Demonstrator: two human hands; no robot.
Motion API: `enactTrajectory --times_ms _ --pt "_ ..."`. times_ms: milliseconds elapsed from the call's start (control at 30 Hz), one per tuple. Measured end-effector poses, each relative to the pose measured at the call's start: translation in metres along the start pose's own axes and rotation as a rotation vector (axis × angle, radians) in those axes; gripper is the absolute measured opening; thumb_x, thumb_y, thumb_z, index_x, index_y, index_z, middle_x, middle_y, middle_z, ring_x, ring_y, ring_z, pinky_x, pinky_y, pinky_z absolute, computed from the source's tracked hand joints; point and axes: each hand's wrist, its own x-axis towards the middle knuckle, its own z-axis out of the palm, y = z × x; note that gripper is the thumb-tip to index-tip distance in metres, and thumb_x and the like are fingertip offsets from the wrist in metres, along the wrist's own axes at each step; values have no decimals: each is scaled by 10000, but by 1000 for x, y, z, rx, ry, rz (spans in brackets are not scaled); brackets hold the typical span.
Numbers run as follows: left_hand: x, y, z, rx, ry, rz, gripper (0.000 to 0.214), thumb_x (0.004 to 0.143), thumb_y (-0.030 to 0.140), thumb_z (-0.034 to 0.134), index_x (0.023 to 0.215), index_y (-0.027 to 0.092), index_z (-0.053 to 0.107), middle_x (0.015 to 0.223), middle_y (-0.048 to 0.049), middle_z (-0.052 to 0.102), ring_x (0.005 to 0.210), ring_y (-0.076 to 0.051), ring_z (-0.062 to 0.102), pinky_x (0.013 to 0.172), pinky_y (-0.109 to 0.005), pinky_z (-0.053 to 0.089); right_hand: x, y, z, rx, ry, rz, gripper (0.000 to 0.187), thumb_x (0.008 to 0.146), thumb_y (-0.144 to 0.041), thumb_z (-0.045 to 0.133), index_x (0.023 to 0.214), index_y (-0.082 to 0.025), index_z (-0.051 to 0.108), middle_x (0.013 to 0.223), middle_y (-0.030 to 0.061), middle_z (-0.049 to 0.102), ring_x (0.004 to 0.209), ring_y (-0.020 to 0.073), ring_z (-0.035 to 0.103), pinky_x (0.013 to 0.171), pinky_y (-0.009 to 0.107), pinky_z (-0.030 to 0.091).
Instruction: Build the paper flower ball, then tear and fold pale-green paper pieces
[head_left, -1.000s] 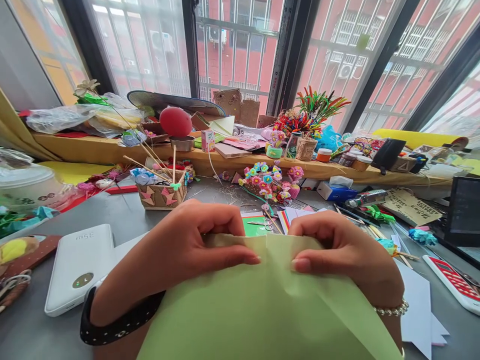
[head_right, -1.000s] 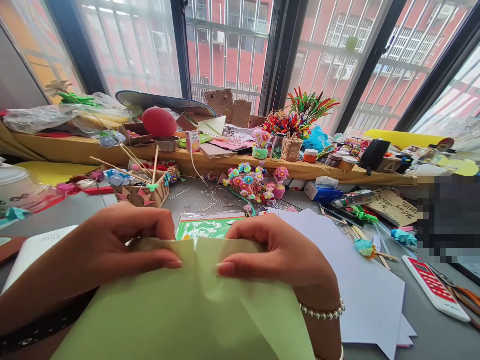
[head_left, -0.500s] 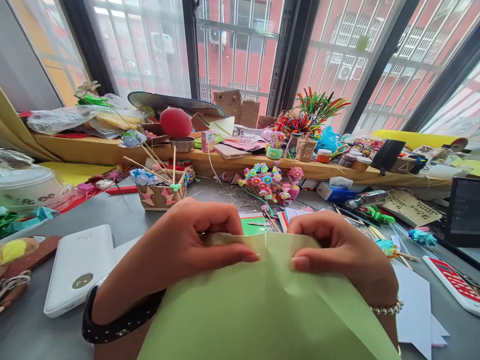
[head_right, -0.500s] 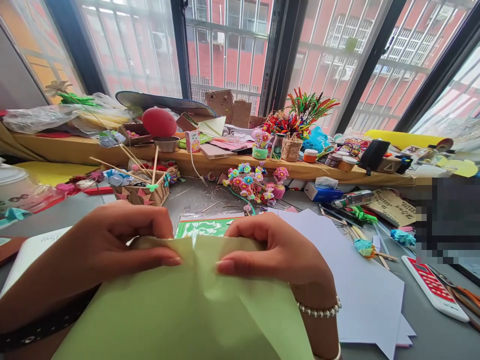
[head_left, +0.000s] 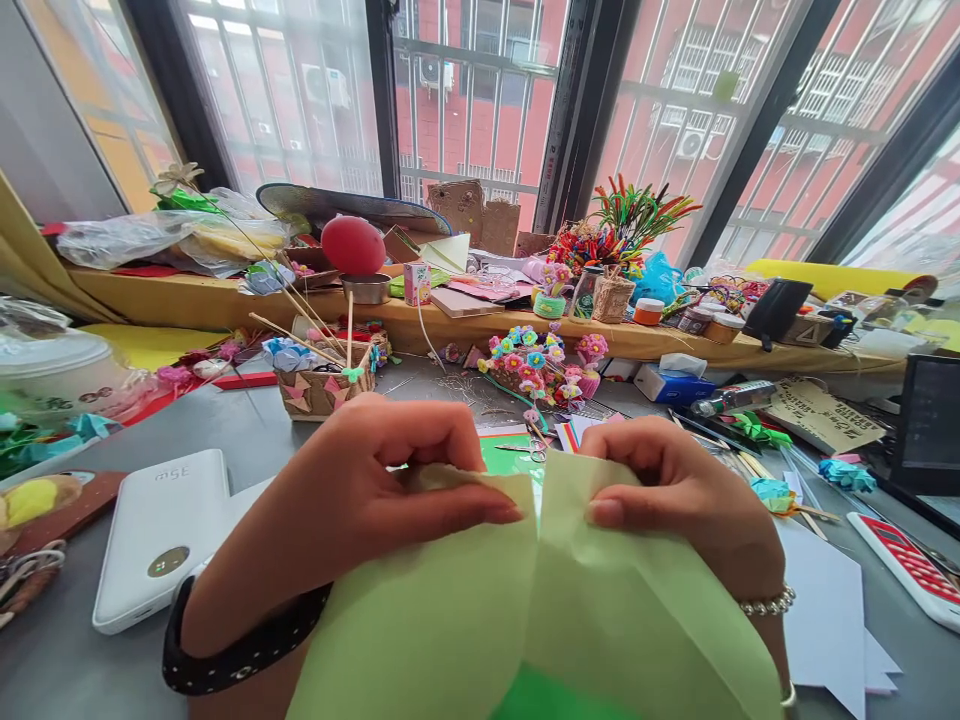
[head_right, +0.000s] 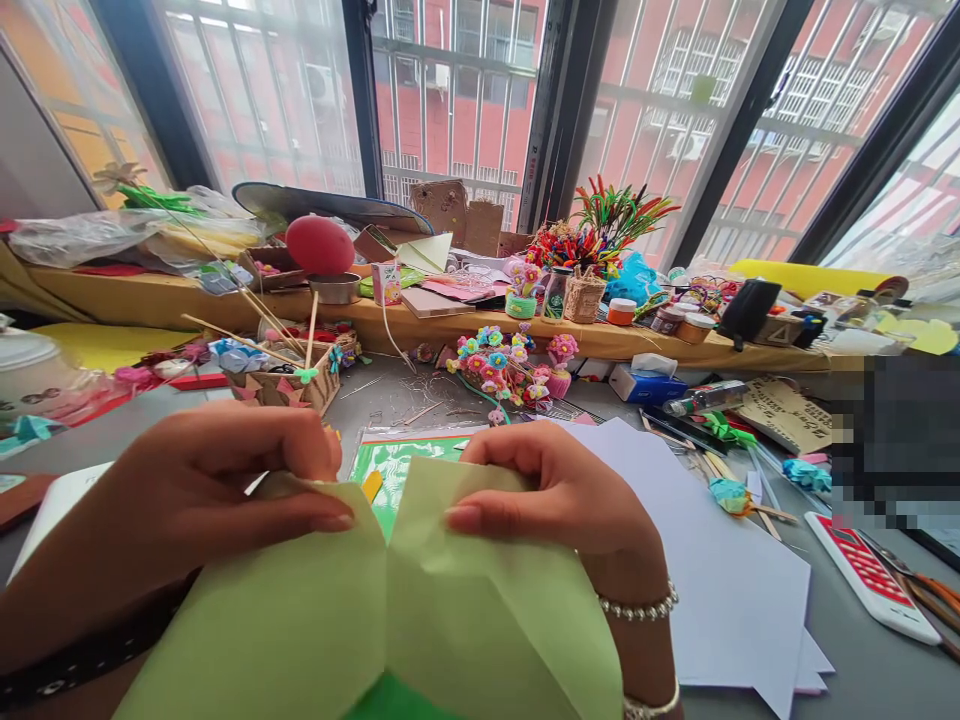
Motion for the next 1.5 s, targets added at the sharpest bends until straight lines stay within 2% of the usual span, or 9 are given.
enactTrajectory --times_ms 267,433,633,733,833,933,1133,1300,1500 --pt "-1 0 0 -6 15 -1 274 648 398 580 528 160 515 463 65 441 431 -54 364 377 -148 269 3 -2 -2 6 -38 51 222 611 -300 684 663 -138 542 541 -41 537 416 46 467 370 130 340" --pt "0 -9 -4 -130 107 -58 234 618 337 620 799 192 585 570 63 512 505 -65 468 440 -128 343 5 -1 -6 -20 92 21 266 577 -336 700 660 -142 539 547 -39 535 430 55 486 379 138 355" --pt "7 -36 -12 -565 191 -216 560 697 356 549 1190 212 327 848 -45 625 673 -151 604 532 -192 462 10 1 -11 -26 300 -53 290 546 -357 714 677 -150 558 552 -29 565 427 69 508 374 146 378" --pt "12 -40 -9 -632 115 -280 494 695 311 564 1150 190 412 923 -61 642 746 -158 608 592 -202 474 12 2 -15 -27 356 -79 295 569 -372 697 735 -160 577 590 -16 591 444 85 532 386 163 402" --pt "17 -39 -6 -599 69 -369 249 662 264 617 887 159 595 813 -16 672 654 -106 602 550 -163 460 13 3 -20 -45 383 -99 292 599 -385 674 776 -170 588 629 -6 608 479 101 554 411 181 422" --pt "20 -37 -2 -570 277 -386 153 644 272 646 751 164 624 742 15 674 614 -82 587 541 -159 459 15 5 -24 -58 400 -120 291 591 -382 680 766 -168 590 655 7 622 514 118 567 433 197 437" --pt "21 -33 1 -574 719 -296 226 651 309 644 854 215 609 863 56 671 774 -97 591 686 -198 490 29 14 -31 114 557 -355 332 595 -345 689 869 -199 568 897 25 644 779 144 602 667 234 487" --pt "24 -25 5 -559 807 -336 224 629 298 656 832 216 612 818 64 674 764 -112 588 663 -218 496 37 18 -24 178 452 -380 405 628 -380 658 961 -166 576 962 77 639 846 197 600 711 312 497" --pt "22 -23 6 -478 808 -251 149 659 284 630 780 212 583 689 105 635 646 -70 548 595 -181 465 34 12 -7 163 739 -463 238 613 -294 689 822 -188 644 780 35 677 712 165 622 662 307 507"
